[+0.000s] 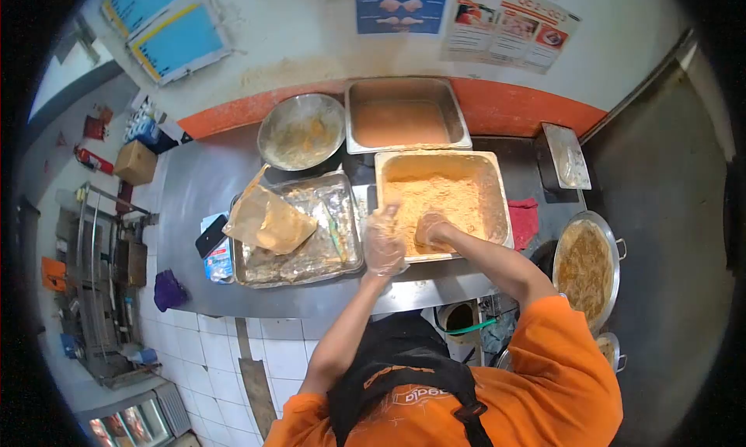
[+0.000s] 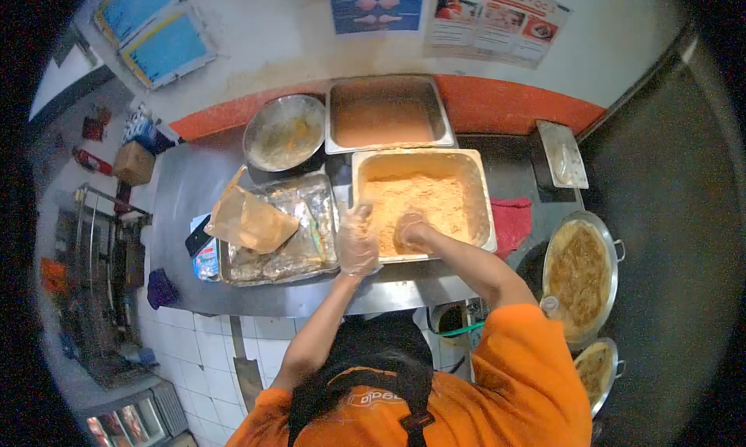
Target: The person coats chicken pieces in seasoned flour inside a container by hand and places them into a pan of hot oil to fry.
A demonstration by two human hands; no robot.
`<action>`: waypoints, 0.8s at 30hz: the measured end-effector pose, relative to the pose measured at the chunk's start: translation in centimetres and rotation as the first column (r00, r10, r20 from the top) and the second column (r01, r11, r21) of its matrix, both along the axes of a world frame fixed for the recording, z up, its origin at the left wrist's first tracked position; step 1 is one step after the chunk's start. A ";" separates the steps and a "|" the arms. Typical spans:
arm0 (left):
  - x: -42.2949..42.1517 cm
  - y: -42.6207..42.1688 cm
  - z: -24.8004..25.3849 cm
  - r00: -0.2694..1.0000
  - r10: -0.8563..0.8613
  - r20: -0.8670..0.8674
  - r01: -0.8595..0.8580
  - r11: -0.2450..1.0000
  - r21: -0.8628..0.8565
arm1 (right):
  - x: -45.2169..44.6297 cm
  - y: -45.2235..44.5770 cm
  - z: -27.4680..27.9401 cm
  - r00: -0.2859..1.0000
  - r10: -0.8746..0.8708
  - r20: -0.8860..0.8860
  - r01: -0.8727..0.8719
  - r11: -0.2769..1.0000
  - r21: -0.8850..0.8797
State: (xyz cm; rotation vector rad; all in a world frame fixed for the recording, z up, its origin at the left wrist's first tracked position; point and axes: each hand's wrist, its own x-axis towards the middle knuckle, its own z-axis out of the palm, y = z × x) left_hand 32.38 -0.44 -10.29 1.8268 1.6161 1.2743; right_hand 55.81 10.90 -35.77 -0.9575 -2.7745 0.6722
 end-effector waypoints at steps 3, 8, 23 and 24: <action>-0.5 0.1 -0.1 0.996 -0.047 -0.079 0.064 0.971 0.231 | -6.9 -3.2 20.5 0.933 -0.199 0.301 0.287 0.915 -0.285; -1.5 -0.8 1.3 0.997 -0.060 -0.043 0.064 0.992 0.112 | 1.0 3.2 19.4 0.845 -0.534 0.030 0.455 0.688 -0.565; 0.1 0.2 3.5 0.969 0.068 0.238 -0.049 0.995 -0.085 | -9.2 8.3 20.4 0.857 -0.366 0.363 0.514 0.655 -0.554; 0.0 -0.1 3.3 0.988 0.098 0.116 -0.093 0.994 -0.050 | -9.7 8.3 20.3 0.909 -0.181 0.375 0.364 0.784 -0.503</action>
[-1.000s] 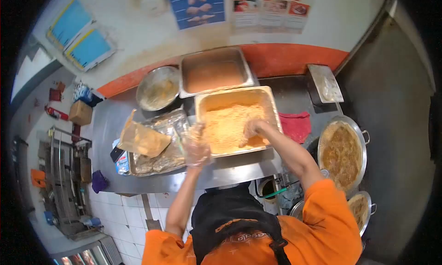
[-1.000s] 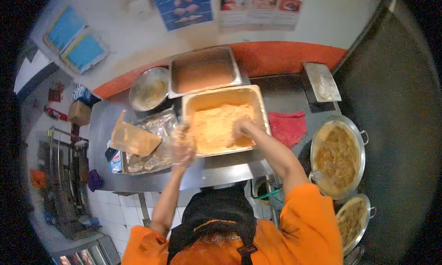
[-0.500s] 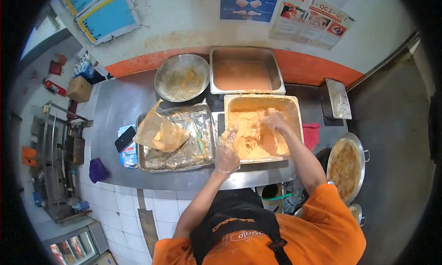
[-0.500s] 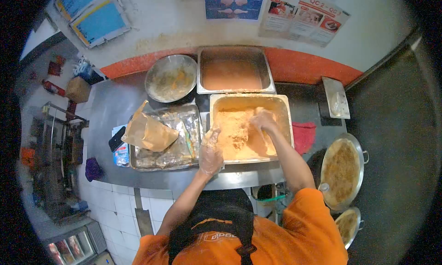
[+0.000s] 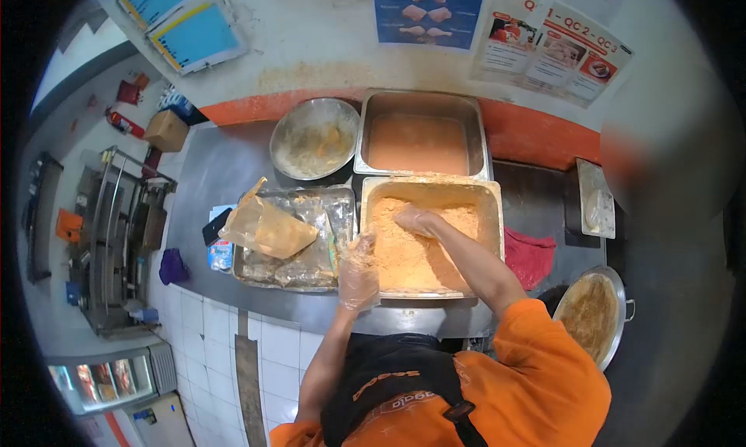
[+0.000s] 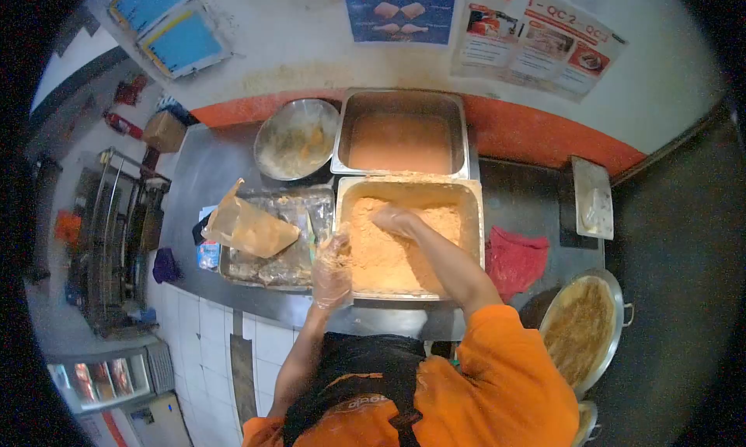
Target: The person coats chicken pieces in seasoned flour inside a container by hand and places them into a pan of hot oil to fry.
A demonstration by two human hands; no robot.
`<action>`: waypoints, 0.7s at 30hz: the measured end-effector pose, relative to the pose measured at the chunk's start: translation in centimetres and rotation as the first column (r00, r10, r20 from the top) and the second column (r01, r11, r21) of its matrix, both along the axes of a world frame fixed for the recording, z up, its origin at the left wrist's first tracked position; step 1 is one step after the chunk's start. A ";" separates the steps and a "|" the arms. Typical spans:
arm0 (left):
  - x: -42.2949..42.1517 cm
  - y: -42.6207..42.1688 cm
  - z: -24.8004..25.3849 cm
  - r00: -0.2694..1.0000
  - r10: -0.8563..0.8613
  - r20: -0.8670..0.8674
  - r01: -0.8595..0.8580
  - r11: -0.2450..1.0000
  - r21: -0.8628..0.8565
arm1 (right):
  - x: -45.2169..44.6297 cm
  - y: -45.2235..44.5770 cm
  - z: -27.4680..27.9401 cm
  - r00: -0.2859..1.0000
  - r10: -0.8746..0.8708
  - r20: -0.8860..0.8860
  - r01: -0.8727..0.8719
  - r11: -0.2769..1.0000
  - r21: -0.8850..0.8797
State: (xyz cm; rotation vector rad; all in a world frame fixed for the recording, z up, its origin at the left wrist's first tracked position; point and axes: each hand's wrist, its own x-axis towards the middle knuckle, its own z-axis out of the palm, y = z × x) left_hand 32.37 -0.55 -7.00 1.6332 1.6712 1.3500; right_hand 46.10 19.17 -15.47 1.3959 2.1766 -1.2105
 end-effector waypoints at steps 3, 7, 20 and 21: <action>-0.7 -1.7 -3.3 0.996 0.077 -0.042 -0.080 0.994 -0.075 | -1.7 -1.9 4.8 0.757 0.652 0.056 -0.654 0.755 0.053; -1.5 -4.1 -1.6 0.966 0.161 -0.201 -0.174 0.984 -0.046 | -0.5 0.3 3.4 0.716 0.626 -0.308 -0.521 0.774 0.361; -2.4 -3.2 -2.8 0.951 0.211 -0.226 -0.215 0.977 0.008 | 6.6 -1.1 -1.5 0.726 0.619 -0.300 -0.465 0.763 0.450; -2.6 -3.4 -3.8 0.945 0.224 -0.237 -0.228 0.974 0.011 | 9.0 -0.5 -2.3 0.727 0.685 -0.060 -0.615 0.686 0.389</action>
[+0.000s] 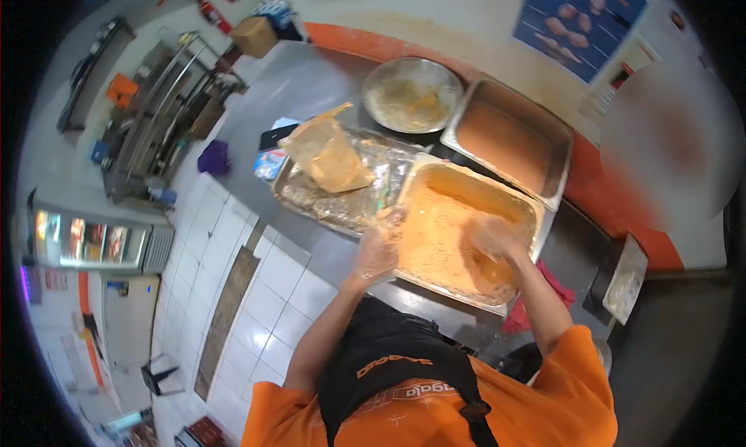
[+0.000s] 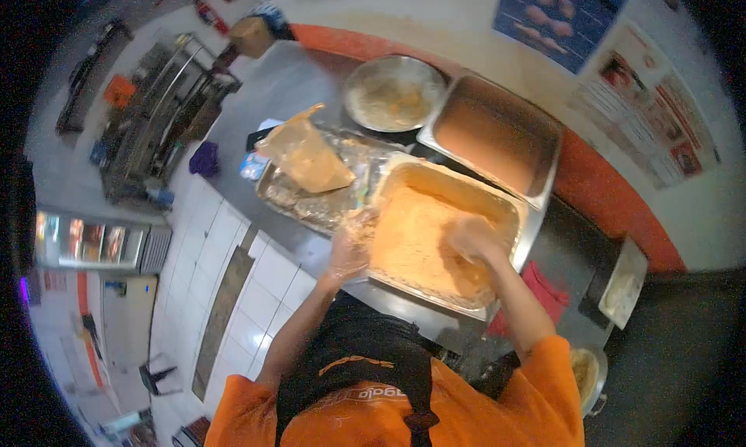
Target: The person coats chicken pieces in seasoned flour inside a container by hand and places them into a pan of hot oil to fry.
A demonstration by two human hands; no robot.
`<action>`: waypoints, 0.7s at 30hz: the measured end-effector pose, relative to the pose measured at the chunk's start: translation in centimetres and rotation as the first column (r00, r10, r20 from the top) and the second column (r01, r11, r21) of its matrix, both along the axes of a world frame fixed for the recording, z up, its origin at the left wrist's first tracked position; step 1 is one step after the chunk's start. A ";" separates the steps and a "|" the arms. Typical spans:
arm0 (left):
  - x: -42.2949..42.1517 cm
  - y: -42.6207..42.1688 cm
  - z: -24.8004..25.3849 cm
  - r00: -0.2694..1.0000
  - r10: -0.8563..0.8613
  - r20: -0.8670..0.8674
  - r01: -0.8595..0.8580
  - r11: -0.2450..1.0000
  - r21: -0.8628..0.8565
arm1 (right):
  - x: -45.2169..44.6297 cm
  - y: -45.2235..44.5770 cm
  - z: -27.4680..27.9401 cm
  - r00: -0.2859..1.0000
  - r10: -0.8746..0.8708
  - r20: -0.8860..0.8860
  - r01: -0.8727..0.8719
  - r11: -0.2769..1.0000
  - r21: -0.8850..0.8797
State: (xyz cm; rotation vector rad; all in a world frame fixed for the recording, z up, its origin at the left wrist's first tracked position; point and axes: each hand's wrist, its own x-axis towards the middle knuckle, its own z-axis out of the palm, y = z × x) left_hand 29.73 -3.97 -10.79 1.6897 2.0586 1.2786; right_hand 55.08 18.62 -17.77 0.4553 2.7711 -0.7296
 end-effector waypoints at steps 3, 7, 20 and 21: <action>-0.2 0.0 0.4 1.000 -0.025 0.014 0.024 0.997 0.076 | -1.0 -6.2 1.5 0.939 -0.321 0.125 0.326 0.945 -0.026; -0.1 -0.6 0.0 0.998 -0.044 -0.050 0.050 0.991 0.123 | -2.5 -11.7 2.3 0.849 -0.525 0.056 0.502 0.769 -0.396; -13.2 -16.8 1.8 0.633 0.115 0.766 -0.325 0.937 0.127 | 0.3 -8.1 9.1 0.431 -0.842 -0.324 0.789 0.526 -0.317; -15.7 -18.8 -1.5 0.702 0.233 0.673 -0.430 0.892 0.141 | -2.4 -8.6 8.5 0.441 -0.837 -0.325 0.782 0.536 -0.318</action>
